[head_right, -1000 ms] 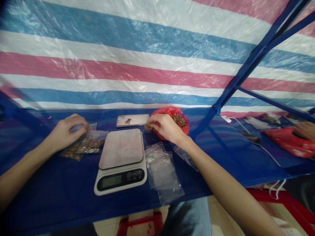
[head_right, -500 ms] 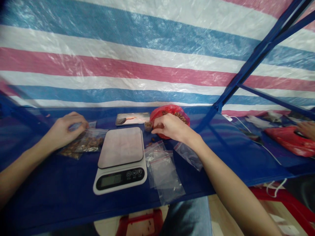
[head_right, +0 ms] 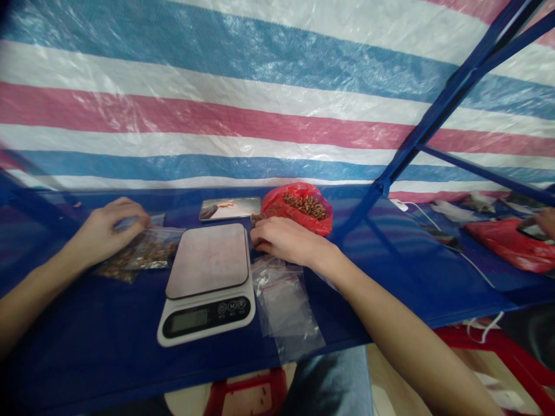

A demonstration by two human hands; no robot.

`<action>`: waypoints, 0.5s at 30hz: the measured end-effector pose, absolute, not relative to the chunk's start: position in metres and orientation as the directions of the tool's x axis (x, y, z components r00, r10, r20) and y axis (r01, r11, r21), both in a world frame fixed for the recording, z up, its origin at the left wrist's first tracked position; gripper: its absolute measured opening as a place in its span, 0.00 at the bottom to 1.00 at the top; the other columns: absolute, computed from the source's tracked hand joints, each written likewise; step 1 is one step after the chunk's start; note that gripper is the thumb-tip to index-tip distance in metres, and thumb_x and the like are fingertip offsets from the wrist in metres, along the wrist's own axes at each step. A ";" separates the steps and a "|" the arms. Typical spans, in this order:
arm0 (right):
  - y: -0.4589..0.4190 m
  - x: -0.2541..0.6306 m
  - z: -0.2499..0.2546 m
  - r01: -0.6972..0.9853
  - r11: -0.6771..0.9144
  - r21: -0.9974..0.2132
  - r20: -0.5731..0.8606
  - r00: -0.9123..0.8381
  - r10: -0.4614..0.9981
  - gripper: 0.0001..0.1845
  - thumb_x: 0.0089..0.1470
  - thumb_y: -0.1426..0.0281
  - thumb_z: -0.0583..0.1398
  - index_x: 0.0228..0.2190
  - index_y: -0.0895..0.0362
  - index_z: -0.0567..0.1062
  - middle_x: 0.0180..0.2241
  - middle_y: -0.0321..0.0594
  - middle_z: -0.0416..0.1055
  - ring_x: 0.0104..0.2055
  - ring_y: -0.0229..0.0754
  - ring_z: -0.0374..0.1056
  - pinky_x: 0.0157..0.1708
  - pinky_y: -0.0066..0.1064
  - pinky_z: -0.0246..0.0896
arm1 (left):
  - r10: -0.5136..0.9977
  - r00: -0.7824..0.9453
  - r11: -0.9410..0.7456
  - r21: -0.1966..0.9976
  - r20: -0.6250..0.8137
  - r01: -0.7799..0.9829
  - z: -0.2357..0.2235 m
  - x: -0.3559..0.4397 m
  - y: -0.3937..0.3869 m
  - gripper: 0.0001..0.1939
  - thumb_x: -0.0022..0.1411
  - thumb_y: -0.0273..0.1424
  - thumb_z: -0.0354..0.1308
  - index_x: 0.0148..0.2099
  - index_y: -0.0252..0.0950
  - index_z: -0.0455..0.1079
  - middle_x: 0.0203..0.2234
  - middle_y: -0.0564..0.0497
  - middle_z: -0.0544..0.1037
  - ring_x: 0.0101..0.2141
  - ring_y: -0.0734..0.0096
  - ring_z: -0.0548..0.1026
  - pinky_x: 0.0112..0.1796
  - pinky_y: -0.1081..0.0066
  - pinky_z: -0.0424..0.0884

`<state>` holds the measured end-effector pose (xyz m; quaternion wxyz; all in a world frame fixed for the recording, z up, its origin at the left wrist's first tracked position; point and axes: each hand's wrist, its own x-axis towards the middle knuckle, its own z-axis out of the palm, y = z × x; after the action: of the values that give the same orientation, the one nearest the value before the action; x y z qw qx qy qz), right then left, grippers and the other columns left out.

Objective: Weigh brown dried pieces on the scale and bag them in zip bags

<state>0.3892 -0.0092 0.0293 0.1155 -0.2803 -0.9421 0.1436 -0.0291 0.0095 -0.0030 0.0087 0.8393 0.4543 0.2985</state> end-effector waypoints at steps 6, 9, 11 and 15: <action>0.000 0.392 0.035 0.577 0.731 -0.366 0.532 -0.514 0.672 0.04 0.66 0.73 0.65 0.37 0.56 0.82 0.39 0.41 0.82 0.41 0.45 0.77 0.45 0.35 0.68 | 0.769 0.401 -0.585 0.295 0.497 0.756 -0.002 -0.027 0.009 0.16 0.69 0.36 0.53 0.30 0.38 0.74 0.29 0.50 0.80 0.37 0.61 0.75 0.42 0.64 0.69; 0.008 0.392 0.026 0.637 0.702 -0.318 0.545 -0.483 0.685 0.05 0.67 0.72 0.65 0.39 0.56 0.83 0.41 0.43 0.83 0.43 0.48 0.79 0.48 0.38 0.70 | 0.767 0.403 -0.588 0.296 0.499 0.753 -0.001 -0.025 0.009 0.16 0.68 0.37 0.53 0.29 0.39 0.74 0.29 0.50 0.80 0.37 0.61 0.75 0.41 0.64 0.69; 0.011 0.392 0.019 0.663 0.696 -0.274 0.518 -0.508 0.688 0.07 0.68 0.71 0.63 0.42 0.57 0.83 0.44 0.46 0.84 0.45 0.51 0.79 0.50 0.40 0.71 | 0.768 0.398 -0.585 0.299 0.502 0.754 0.000 -0.025 0.008 0.16 0.68 0.38 0.53 0.29 0.39 0.74 0.29 0.50 0.80 0.37 0.61 0.75 0.42 0.64 0.69; 0.014 0.395 0.015 0.662 0.686 -0.302 0.520 -0.489 0.700 0.11 0.69 0.74 0.60 0.44 0.56 0.84 0.44 0.46 0.85 0.46 0.51 0.81 0.50 0.41 0.72 | 0.768 0.397 -0.585 0.299 0.502 0.754 0.000 -0.025 0.008 0.16 0.68 0.38 0.53 0.30 0.39 0.74 0.29 0.50 0.80 0.37 0.60 0.75 0.42 0.63 0.69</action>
<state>0.3947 0.0141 0.0151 0.3155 -0.3948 -0.8623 0.0307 -0.0251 0.0078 -0.0002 0.0118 0.8356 0.4554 0.3071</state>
